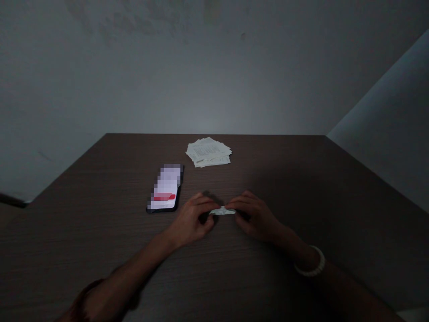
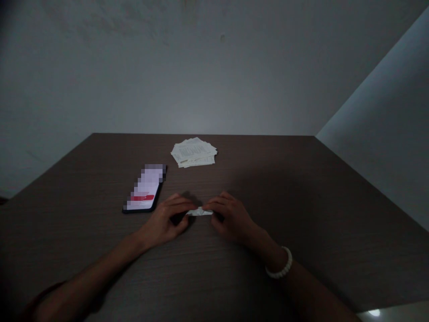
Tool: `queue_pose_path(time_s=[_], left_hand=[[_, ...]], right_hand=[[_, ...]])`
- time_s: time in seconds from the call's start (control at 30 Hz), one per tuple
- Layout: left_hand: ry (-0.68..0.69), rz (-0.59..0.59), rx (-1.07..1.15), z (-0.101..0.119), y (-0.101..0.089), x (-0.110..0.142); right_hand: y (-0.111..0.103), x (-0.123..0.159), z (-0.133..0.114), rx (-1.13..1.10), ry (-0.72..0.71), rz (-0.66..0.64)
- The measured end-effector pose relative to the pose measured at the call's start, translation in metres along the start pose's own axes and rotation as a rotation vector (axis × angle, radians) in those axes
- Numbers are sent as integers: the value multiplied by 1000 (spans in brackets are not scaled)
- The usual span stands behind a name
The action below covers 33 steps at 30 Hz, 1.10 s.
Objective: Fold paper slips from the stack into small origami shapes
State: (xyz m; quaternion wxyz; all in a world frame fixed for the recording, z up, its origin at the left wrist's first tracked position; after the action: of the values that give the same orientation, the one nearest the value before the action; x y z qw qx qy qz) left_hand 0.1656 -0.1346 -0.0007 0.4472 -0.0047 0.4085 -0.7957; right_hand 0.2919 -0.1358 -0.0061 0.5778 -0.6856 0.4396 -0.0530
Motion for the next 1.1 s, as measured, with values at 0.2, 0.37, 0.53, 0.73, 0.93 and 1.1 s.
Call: queue_pose_path(time_s=[0.2, 0.37, 0.53, 0.73, 0.93, 1.1], left_hand=[[31, -31, -75, 0, 5, 3], [61, -43, -131, 4, 5, 3], [80, -109, -206, 5, 9, 5], [115, -177, -264, 10, 15, 7], [109, -168, -196, 17, 14, 2], [104, -83, -76, 14, 8, -5]], right_hand=[[0, 1, -1, 35, -12, -17], [-1, 3, -3, 61, -41, -20], [1, 5, -2, 125, -35, -45], [1, 5, -5, 142, -35, -53], [-2, -3, -7, 142, 40, -28], [1, -5, 9, 132, 205, 19]])
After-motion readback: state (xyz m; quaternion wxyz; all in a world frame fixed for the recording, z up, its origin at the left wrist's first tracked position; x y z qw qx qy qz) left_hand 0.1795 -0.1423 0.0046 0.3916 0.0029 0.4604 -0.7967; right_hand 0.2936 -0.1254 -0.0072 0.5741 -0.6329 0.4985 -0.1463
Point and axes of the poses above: each hand's wrist, its own x-axis away from the middle knuckle, its own y-axis out of the palm, z = x × y, the point moved 9 cm from there along -x, towards the middle knuckle, and after that the axes turned 10 degrees about x, right-handed, at the moved point
